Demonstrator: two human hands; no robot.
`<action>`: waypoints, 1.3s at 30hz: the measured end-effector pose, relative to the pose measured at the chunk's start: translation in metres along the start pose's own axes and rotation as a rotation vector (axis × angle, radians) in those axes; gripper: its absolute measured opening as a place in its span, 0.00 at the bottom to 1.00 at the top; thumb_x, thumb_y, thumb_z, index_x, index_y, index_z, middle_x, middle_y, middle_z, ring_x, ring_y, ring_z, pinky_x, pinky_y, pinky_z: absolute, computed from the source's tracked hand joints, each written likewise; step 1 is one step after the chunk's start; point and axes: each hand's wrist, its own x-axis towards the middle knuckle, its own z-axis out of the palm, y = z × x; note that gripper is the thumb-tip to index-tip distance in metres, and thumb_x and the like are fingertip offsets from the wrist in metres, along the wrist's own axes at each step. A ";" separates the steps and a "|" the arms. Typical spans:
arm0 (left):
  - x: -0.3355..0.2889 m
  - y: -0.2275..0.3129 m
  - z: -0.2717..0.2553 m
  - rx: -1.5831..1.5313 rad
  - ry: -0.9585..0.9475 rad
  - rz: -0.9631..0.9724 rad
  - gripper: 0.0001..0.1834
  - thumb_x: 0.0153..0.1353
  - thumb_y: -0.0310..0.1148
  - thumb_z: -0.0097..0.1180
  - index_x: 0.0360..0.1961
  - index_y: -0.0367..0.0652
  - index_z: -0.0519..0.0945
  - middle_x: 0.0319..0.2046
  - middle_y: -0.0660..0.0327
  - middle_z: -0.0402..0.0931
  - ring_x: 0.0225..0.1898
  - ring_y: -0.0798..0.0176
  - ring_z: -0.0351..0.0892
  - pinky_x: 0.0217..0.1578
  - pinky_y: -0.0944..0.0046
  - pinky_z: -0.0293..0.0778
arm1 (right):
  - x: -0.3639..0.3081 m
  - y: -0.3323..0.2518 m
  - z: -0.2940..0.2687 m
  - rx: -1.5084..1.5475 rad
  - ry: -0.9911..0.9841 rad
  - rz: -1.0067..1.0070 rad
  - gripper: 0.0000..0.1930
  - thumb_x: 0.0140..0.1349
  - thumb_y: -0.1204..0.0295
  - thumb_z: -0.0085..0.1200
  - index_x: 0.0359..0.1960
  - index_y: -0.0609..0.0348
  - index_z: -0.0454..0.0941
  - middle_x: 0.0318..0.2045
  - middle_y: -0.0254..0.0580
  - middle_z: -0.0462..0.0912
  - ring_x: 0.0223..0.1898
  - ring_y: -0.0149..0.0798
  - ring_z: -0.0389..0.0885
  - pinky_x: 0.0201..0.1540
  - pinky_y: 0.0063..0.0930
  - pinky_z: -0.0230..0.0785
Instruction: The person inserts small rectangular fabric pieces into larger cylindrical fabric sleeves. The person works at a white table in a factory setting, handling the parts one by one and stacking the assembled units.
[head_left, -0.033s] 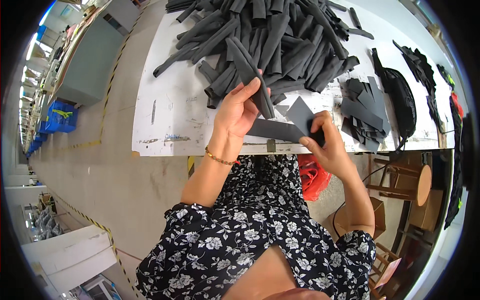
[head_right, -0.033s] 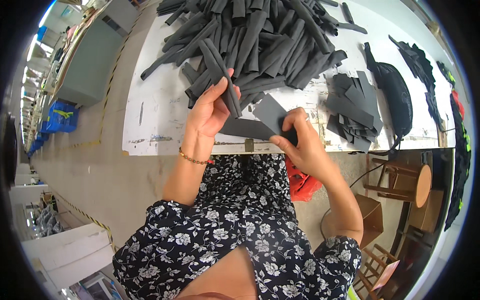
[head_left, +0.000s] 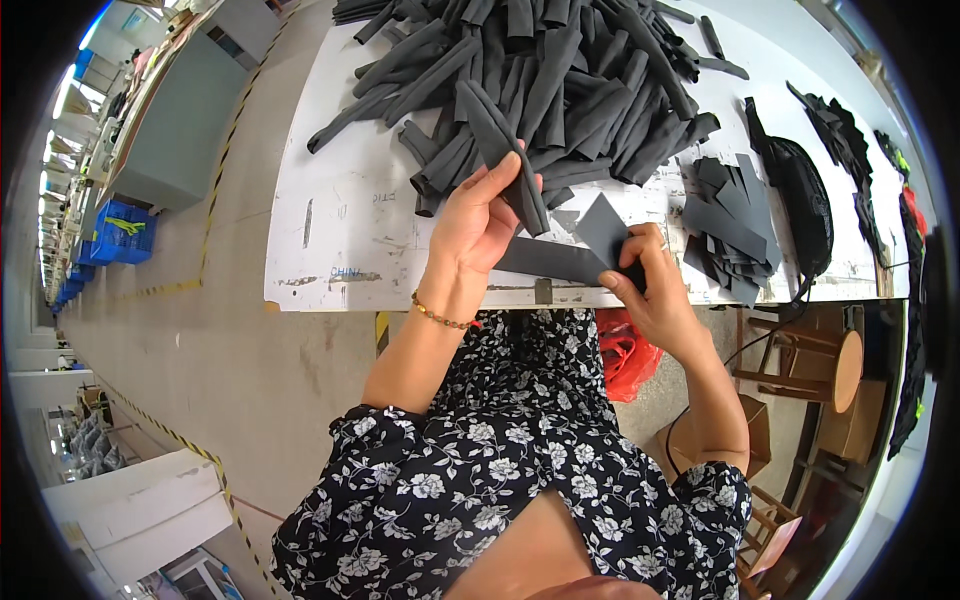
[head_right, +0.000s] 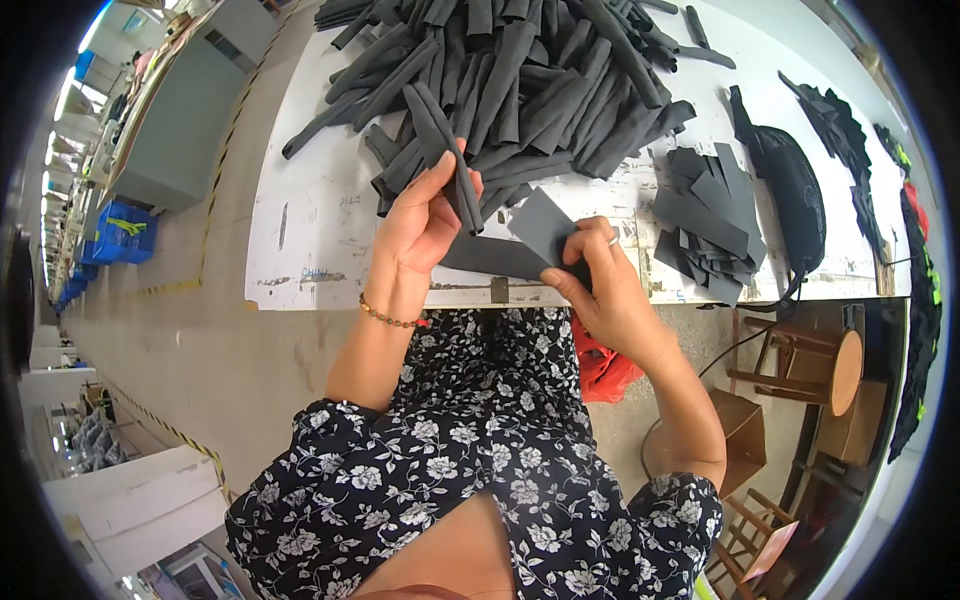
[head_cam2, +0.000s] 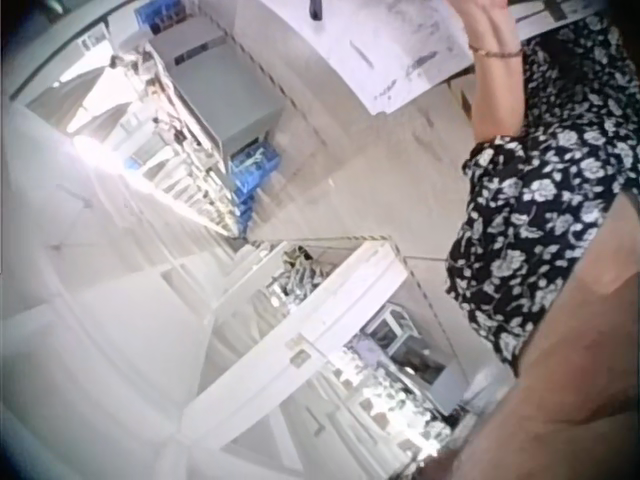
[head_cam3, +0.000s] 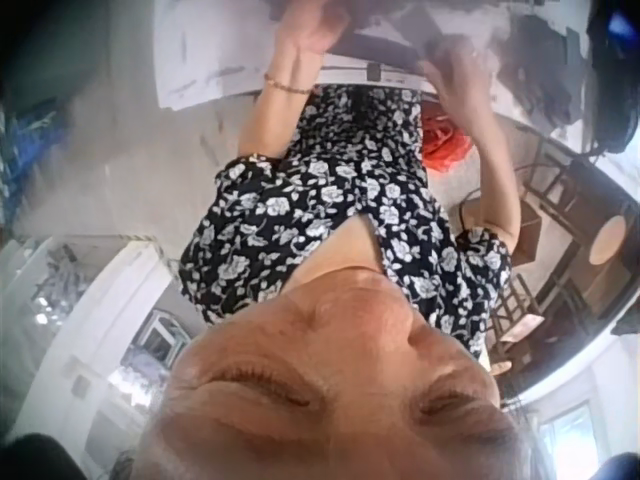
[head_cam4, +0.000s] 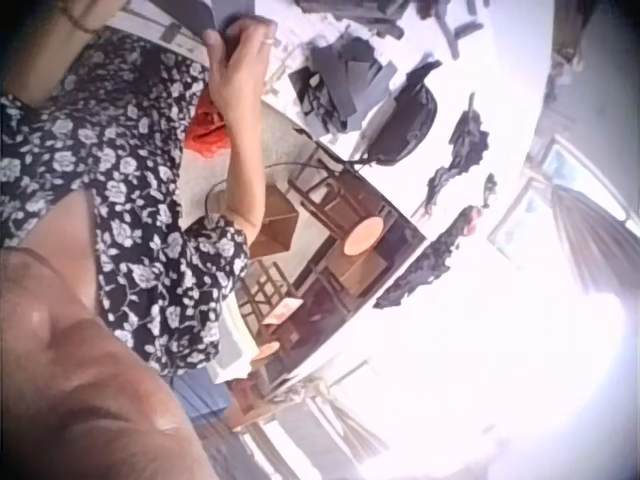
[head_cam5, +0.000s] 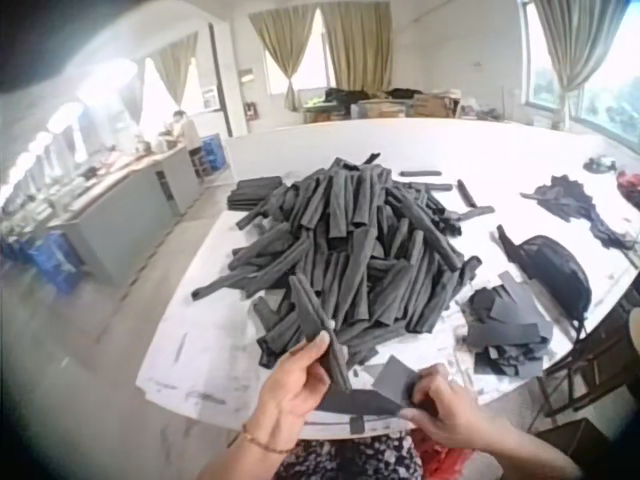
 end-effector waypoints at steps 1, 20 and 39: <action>0.004 -0.002 -0.007 -0.026 -0.022 -0.009 0.10 0.64 0.32 0.64 0.44 0.42 0.81 0.40 0.60 0.82 0.39 0.63 0.82 0.50 0.58 0.80 | 0.001 0.001 0.004 -0.054 0.045 -0.073 0.18 0.58 0.73 0.65 0.44 0.60 0.68 0.44 0.51 0.73 0.42 0.50 0.72 0.47 0.37 0.66; -0.005 -0.014 0.019 0.232 0.028 0.107 0.13 0.70 0.36 0.56 0.46 0.37 0.74 0.47 0.47 0.82 0.42 0.49 0.86 0.43 0.53 0.86 | 0.017 -0.024 -0.003 -0.527 0.341 -0.261 0.25 0.51 0.79 0.64 0.54 0.53 0.82 0.42 0.33 0.81 0.39 0.40 0.75 0.44 0.35 0.64; -0.015 -0.049 0.020 0.084 -0.348 0.338 0.20 0.72 0.40 0.52 0.60 0.43 0.70 0.48 0.50 0.82 0.64 0.45 0.71 0.65 0.44 0.65 | 0.030 -0.027 0.036 -0.266 0.381 -0.273 0.28 0.49 0.76 0.68 0.54 0.59 0.72 0.54 0.51 0.75 0.45 0.52 0.75 0.48 0.44 0.66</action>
